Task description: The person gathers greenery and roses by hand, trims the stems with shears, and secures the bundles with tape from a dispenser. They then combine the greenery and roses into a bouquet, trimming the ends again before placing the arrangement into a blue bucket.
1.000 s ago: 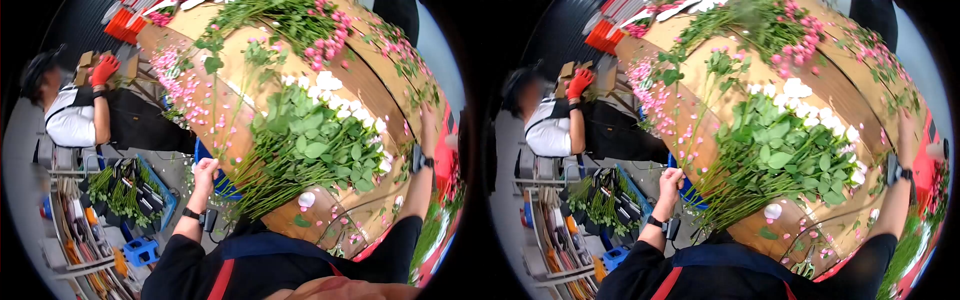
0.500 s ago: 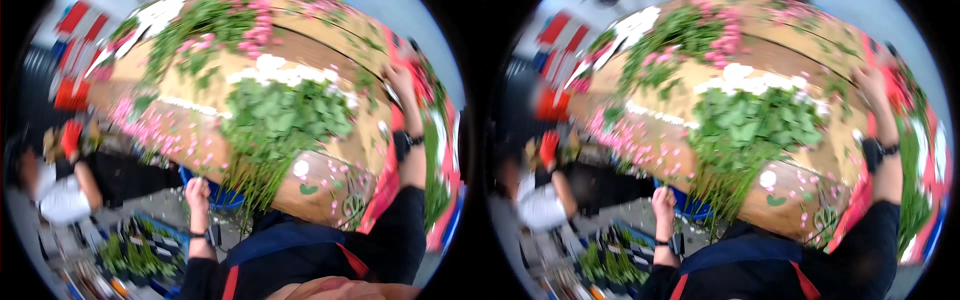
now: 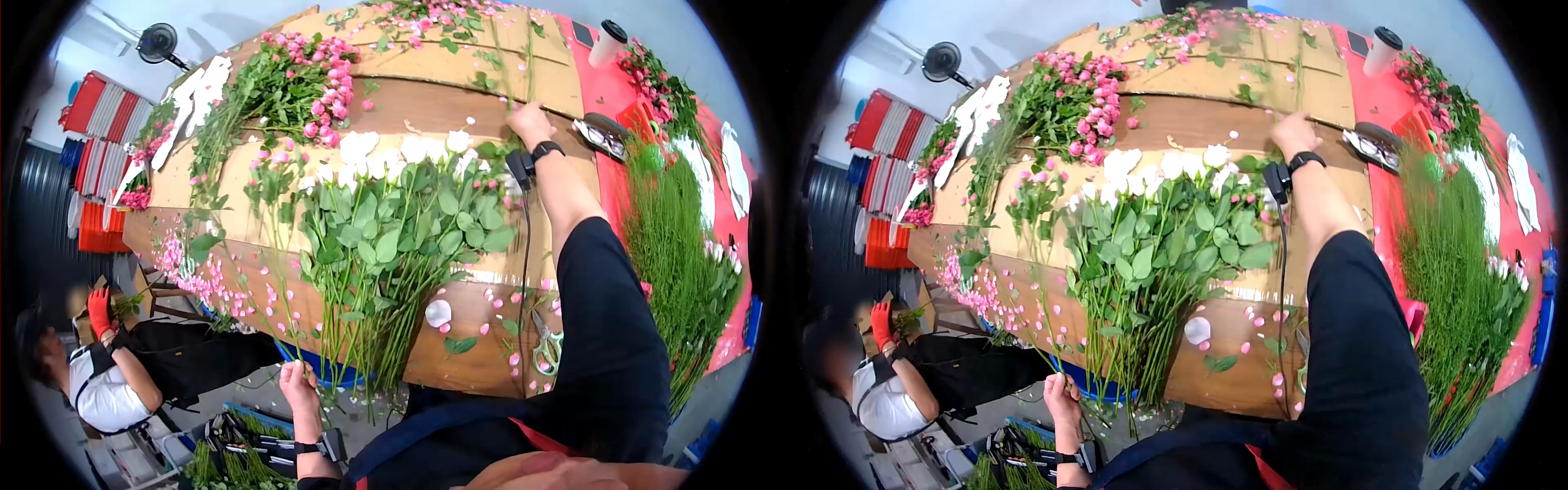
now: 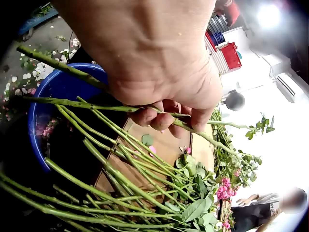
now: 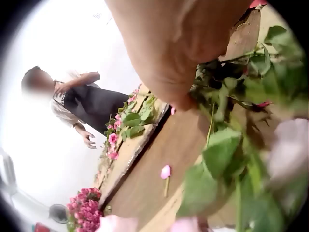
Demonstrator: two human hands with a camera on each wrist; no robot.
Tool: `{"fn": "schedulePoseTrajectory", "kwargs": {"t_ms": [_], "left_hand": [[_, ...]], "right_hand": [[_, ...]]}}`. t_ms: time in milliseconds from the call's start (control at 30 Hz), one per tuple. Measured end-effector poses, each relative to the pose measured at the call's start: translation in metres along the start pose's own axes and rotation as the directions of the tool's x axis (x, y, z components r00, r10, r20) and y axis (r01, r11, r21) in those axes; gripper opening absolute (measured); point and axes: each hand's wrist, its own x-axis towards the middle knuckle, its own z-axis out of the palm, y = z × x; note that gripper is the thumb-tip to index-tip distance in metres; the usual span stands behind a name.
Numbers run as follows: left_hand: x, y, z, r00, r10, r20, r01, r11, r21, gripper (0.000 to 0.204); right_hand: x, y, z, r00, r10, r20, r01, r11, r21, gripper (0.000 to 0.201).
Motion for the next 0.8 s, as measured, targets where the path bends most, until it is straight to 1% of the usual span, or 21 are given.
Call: {"fn": "schedulePoseTrajectory", "kwargs": {"t_ms": [33, 67, 100, 133, 200, 233, 300, 333, 367, 433, 467, 500, 533, 567, 600, 633, 667, 700, 733, 767, 800], "left_hand": [[-0.002, 0.003, 0.001, 1.000, 0.004, 0.005, -0.004, 1.000, 0.031, 0.014], [-0.003, 0.004, 0.001, 1.000, 0.001, 0.017, -0.002, 1.000, 0.029, 0.014], [-0.006, 0.009, 0.002, 0.999, -0.008, 0.037, 0.008, 1.000, -0.002, 0.014], [-0.008, 0.014, 0.005, 0.999, 0.009, 0.050, -0.009, 1.000, 0.000, 0.014], [-0.011, 0.022, 0.010, 0.997, 0.017, 0.080, -0.016, 1.000, -0.013, 0.013], [-0.011, 0.027, 0.011, 0.995, 0.007, 0.096, -0.005, 1.000, -0.021, 0.013], [-0.015, 0.045, 0.015, 0.988, 0.017, 0.154, -0.009, 0.998, -0.057, 0.012], [-0.014, 0.053, 0.013, 0.985, 0.038, 0.171, -0.028, 0.998, -0.058, 0.012], [-0.011, 0.062, 0.011, 0.979, 0.060, 0.195, -0.049, 0.997, -0.059, 0.014], [-0.021, 0.098, 0.022, 0.958, 0.153, 0.244, -0.132, 0.986, -0.101, 0.016], [-0.023, 0.115, 0.023, 0.930, 0.224, 0.292, -0.205, 0.974, -0.094, 0.017], [-0.025, 0.134, 0.024, 0.895, 0.294, 0.335, -0.280, 0.956, -0.092, 0.017], [-0.042, 0.164, 0.035, 0.887, 0.334, 0.318, -0.310, 0.943, -0.125, 0.013], [-0.050, 0.188, 0.038, 0.871, 0.372, 0.320, -0.346, 0.928, -0.138, 0.012], [-0.061, 0.211, 0.038, 0.824, 0.454, 0.339, -0.453, 0.887, -0.088, 0.013], [-0.078, 0.236, 0.043, 0.802, 0.482, 0.352, -0.489, 0.869, -0.075, 0.014], [-0.077, 0.247, 0.037, 0.719, 0.541, 0.437, -0.572, 0.817, -0.070, 0.016], [-0.083, 0.260, 0.032, 0.667, 0.535, 0.519, -0.655, 0.753, 0.066, 0.022], [-0.094, 0.266, 0.035, 0.622, 0.558, 0.549, -0.690, 0.722, 0.048, 0.022], [-0.106, 0.267, 0.036, 0.690, 0.463, 0.556, -0.614, 0.782, 0.112, 0.025], [-0.109, 0.256, 0.039, 0.641, 0.482, 0.598, -0.671, 0.730, 0.131, 0.026]], "right_hand": [[0.023, 0.005, 0.011, 0.997, 0.048, -0.058, -0.040, 0.992, 0.123, 0.083], [0.043, 0.012, 0.008, 0.996, -0.086, -0.008, 0.087, 0.988, 0.127, 0.066], [0.065, 0.024, 0.005, 0.976, -0.215, 0.042, 0.207, 0.969, 0.136, 0.049], [0.105, 0.042, 0.011, 0.958, -0.272, -0.086, 0.284, 0.940, 0.188, 0.034], [0.101, 0.044, -0.020, 0.943, -0.285, -0.175, 0.334, 0.805, 0.490, 0.019], [0.058, 0.047, -0.063, 0.957, -0.264, -0.117, 0.265, 0.646, 0.716, 0.018], [-0.007, 0.057, -0.115, 0.898, -0.423, -0.121, 0.368, 0.572, 0.733, 0.022], [-0.030, 0.066, -0.128, 0.870, -0.461, -0.172, 0.444, 0.583, 0.681, 0.025], [-0.056, 0.076, -0.137, 0.830, -0.522, -0.198, 0.509, 0.562, 0.652, 0.026], [-0.115, 0.096, -0.156, 0.738, -0.625, -0.254, 0.633, 0.511, 0.582, 0.028], [-0.153, 0.103, -0.169, 0.678, -0.668, -0.307, 0.729, 0.556, 0.400, 0.028], [-0.192, 0.107, -0.184, 0.610, -0.714, -0.344, 0.791, 0.578, 0.201, 0.029], [-0.224, 0.110, -0.193, 0.498, -0.769, -0.400, 0.845, 0.534, 0.023, 0.028], [-0.248, 0.110, -0.205, 0.412, -0.818, -0.401, 0.877, 0.475, -0.068, 0.026], [-0.272, 0.111, -0.214, 0.327, -0.862, -0.388, 0.898, 0.411, -0.156, 0.025], [-0.295, 0.114, -0.220, 0.243, -0.900, -0.363, 0.908, 0.342, -0.241, 0.023], [-0.313, 0.113, -0.226, 0.118, -0.925, -0.361, 0.899, 0.254, -0.357, 0.019], [-0.339, 0.108, -0.234, 0.070, -0.948, -0.310, 0.906, 0.191, -0.378, 0.019], [-0.370, 0.104, -0.245, 0.031, -0.964, -0.265, 0.902, 0.141, -0.408, 0.020], [-0.397, 0.100, -0.251, 0.001, -0.976, -0.218, 0.897, 0.097, -0.432, 0.020], [-0.416, 0.095, -0.250, -0.080, -0.979, -0.187, 0.875, 0.021, -0.484, 0.020]]}}
